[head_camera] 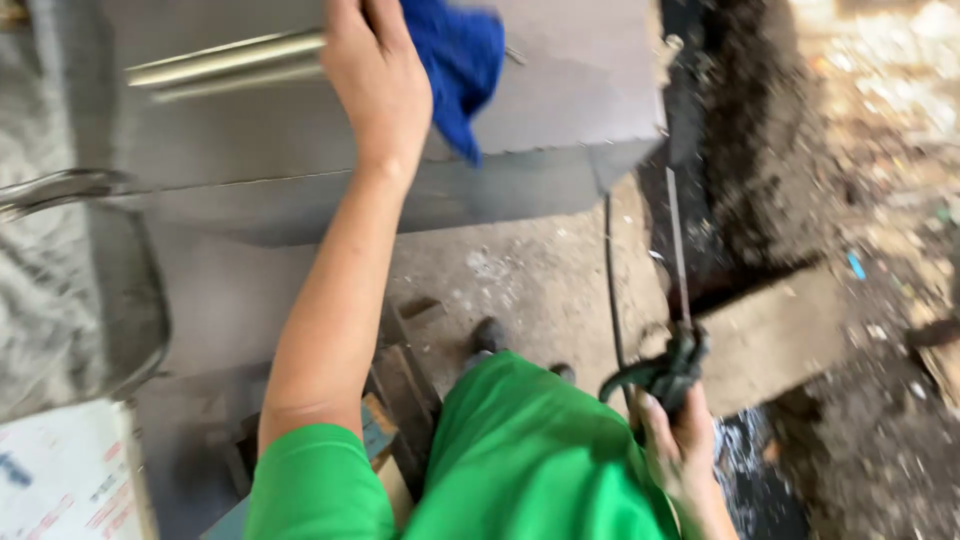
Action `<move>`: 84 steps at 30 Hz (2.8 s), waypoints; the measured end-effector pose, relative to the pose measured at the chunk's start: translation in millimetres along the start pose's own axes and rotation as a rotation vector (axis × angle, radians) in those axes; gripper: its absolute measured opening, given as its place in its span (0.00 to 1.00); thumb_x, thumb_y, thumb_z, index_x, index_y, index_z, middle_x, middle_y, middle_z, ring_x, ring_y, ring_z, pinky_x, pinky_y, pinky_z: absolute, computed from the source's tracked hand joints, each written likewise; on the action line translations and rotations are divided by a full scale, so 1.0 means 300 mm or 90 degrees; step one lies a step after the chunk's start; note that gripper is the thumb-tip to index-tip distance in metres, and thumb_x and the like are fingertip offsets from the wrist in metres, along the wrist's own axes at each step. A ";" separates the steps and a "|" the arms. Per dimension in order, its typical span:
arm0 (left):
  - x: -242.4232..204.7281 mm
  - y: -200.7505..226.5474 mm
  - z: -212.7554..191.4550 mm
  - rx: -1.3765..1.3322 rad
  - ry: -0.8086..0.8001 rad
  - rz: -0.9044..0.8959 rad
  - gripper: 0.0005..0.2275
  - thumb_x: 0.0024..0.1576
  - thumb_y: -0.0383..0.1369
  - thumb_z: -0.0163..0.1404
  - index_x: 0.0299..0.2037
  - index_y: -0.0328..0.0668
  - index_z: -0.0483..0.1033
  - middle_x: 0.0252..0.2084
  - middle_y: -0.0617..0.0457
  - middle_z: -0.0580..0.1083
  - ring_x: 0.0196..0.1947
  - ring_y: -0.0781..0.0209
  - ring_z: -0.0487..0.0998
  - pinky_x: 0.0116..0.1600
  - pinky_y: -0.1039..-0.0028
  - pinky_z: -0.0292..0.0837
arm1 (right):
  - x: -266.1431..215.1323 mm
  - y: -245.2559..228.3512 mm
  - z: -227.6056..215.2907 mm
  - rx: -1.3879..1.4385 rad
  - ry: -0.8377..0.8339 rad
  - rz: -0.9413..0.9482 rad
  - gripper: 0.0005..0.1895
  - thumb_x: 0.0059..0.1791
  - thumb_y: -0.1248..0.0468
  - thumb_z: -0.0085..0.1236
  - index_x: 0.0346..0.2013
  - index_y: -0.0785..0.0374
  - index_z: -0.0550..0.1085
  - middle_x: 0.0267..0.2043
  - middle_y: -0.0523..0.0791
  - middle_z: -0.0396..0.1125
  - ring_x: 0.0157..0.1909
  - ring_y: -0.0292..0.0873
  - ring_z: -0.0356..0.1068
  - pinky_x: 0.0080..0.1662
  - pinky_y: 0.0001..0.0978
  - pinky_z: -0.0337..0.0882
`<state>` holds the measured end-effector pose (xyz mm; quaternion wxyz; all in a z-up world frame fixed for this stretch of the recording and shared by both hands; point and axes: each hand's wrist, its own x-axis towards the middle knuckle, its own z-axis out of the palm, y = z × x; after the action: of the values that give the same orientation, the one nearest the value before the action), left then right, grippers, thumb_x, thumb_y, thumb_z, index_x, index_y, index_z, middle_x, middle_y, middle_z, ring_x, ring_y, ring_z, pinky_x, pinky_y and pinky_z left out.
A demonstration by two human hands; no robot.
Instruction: Wipe metal surfaces and perform spot welding on a metal fabrication project.
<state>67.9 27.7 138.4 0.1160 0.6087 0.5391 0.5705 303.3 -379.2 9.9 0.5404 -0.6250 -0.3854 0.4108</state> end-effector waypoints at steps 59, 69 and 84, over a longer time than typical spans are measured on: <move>-0.775 0.272 -0.195 -0.340 -0.723 -0.318 0.15 0.68 0.33 0.45 0.61 0.36 0.74 0.40 0.53 0.81 0.39 0.68 0.80 0.45 0.77 0.76 | 0.124 -0.135 0.187 -0.176 0.057 -0.115 0.24 0.58 0.61 0.50 0.63 0.71 0.59 0.38 0.49 0.72 0.36 0.45 0.75 0.38 0.36 0.73; -0.798 0.238 -0.171 -0.400 -0.727 -0.385 0.15 0.69 0.34 0.44 0.60 0.33 0.73 0.53 0.49 0.79 0.53 0.65 0.78 0.58 0.75 0.73 | 0.134 -0.062 0.207 -0.201 0.106 -0.042 0.19 0.57 0.56 0.49 0.53 0.70 0.64 0.32 0.50 0.72 0.30 0.45 0.77 0.32 0.35 0.74; -0.800 0.226 -0.154 -0.435 -0.710 -0.427 0.15 0.69 0.33 0.43 0.61 0.32 0.72 0.51 0.49 0.80 0.51 0.65 0.80 0.59 0.73 0.75 | 0.159 -0.058 0.218 -0.180 0.100 -0.032 0.20 0.57 0.55 0.49 0.52 0.70 0.64 0.32 0.50 0.74 0.33 0.45 0.81 0.34 0.34 0.78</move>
<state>121.2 -210.1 68.0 0.7244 0.5410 0.3494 0.2459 259.2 -309.3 17.6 0.4854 -0.7153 -0.4115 0.2887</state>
